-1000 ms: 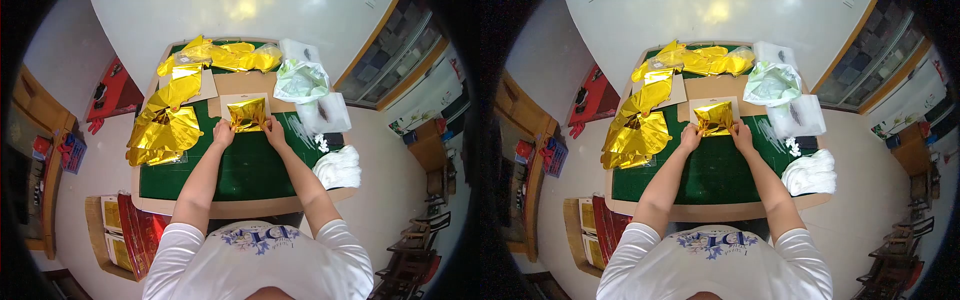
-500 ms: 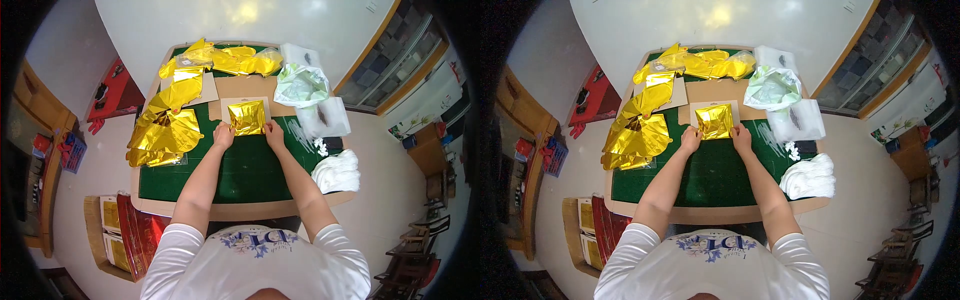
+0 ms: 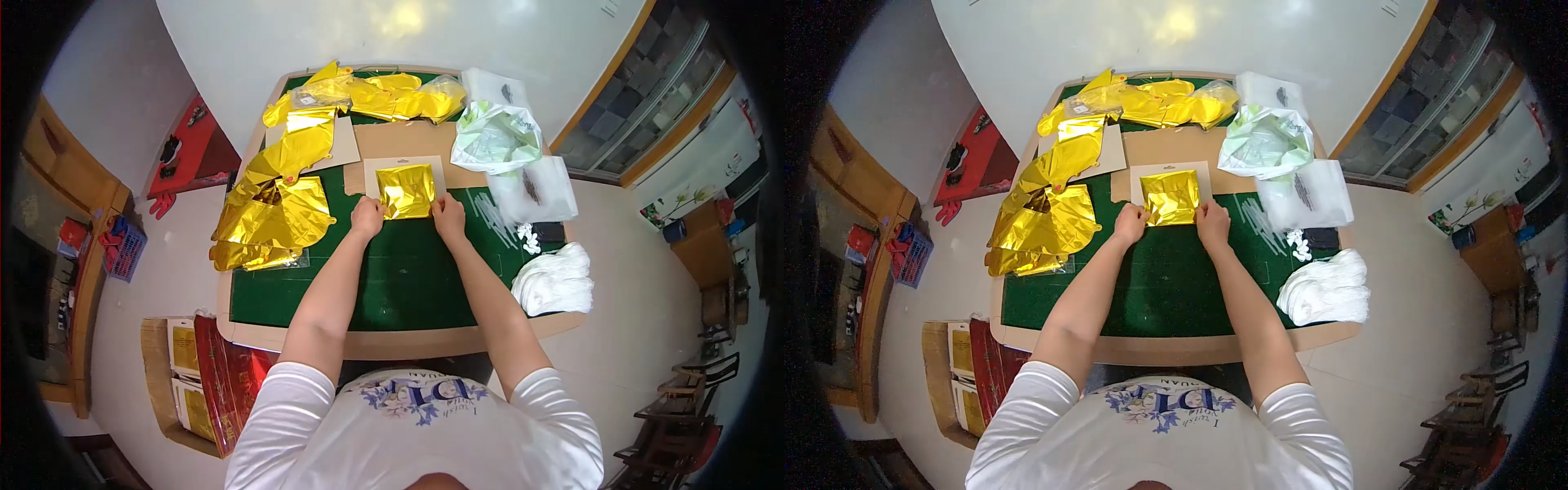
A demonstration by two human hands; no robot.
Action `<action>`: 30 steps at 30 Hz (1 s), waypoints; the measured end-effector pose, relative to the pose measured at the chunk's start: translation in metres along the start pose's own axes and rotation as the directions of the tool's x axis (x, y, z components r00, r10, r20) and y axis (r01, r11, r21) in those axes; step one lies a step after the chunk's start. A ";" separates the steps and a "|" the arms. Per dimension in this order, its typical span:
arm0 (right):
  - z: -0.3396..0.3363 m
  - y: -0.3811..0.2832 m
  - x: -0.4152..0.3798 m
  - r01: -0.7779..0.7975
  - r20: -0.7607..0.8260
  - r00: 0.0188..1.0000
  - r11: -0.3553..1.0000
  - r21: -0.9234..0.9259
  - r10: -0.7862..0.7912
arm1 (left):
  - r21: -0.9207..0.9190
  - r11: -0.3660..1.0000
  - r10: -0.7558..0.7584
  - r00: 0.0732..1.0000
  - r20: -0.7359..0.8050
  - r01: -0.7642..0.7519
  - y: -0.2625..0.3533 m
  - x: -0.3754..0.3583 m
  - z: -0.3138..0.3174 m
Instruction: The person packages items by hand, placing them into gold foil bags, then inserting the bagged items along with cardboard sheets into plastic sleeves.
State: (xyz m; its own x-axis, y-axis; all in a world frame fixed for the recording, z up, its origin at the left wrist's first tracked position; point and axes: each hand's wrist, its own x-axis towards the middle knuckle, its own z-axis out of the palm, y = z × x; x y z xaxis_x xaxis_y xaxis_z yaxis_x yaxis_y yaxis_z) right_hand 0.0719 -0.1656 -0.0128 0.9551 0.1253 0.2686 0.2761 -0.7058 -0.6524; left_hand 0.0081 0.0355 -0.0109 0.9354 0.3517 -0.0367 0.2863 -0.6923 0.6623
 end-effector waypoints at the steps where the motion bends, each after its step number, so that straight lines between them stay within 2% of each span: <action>1: 0.000 -0.001 -0.001 0.000 -0.001 1.000 1.000 0.002 0.000 | 0.002 1.000 0.001 1.000 0.000 -0.001 0.002 0.000 0.000; 3: 0.001 -0.002 -0.003 0.039 -0.020 0.999 0.987 -0.153 -0.043 | 0.028 0.999 -0.032 0.999 -0.035 0.033 0.005 -0.001 0.002; 7: 0.011 0.000 -0.007 0.044 -0.084 0.995 0.981 -0.186 -0.061 | 0.071 0.996 -0.046 0.997 -0.056 0.050 0.009 -0.001 0.003; 9: 0.012 -0.001 -0.012 0.120 -0.141 0.977 0.957 -0.263 -0.161 | 0.088 0.995 -0.042 0.997 -0.067 0.048 0.011 -0.003 0.002; 12: 0.012 -0.003 -0.015 0.165 -0.140 0.965 0.928 -0.334 -0.222 | 0.116 0.991 -0.061 0.996 -0.070 0.068 0.013 -0.003 0.003; 16: 0.012 -0.008 -0.015 0.158 -0.146 0.963 0.913 -0.376 -0.227 | 0.090 0.988 -0.121 0.991 -0.065 0.126 0.011 0.008 0.003; 18: 0.009 -0.012 -0.017 0.128 -0.084 0.981 0.909 -0.396 -0.175 | -0.122 0.961 -0.254 0.966 -0.050 0.246 0.013 0.015 0.000; 21: 0.008 -0.014 -0.017 0.134 -0.084 0.979 0.903 -0.408 -0.183 | -0.194 0.933 -0.323 0.943 -0.081 0.303 0.021 0.018 -0.008; 25: 0.012 -0.011 -0.017 0.144 -0.127 0.968 0.895 -0.422 -0.216 | -0.189 0.934 -0.319 0.945 -0.064 0.303 0.024 0.027 -0.014; 27: 0.013 -0.010 -0.017 0.138 -0.115 0.972 0.897 -0.420 -0.204 | -0.078 0.951 -0.307 0.946 -0.102 0.300 0.022 0.031 -0.011; 29: 0.014 -0.010 -0.017 0.138 -0.122 0.971 0.896 -0.421 -0.207 | -0.093 0.958 -0.279 0.954 -0.107 0.270 0.024 0.026 -0.009; 30: 0.013 -0.011 -0.017 0.138 -0.124 0.970 0.895 -0.425 -0.208 | -0.026 0.985 -0.169 0.950 -0.264 0.168 0.031 0.021 -0.010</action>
State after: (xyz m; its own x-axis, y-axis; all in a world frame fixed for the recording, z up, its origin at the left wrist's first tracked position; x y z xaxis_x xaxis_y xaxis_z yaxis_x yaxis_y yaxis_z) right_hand 0.0539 -0.1509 -0.0190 0.8560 0.1821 0.4838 0.3326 -0.9104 -0.2459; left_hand 0.0349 0.0278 0.0168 0.7849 0.6175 0.0508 0.4340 -0.6065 0.6662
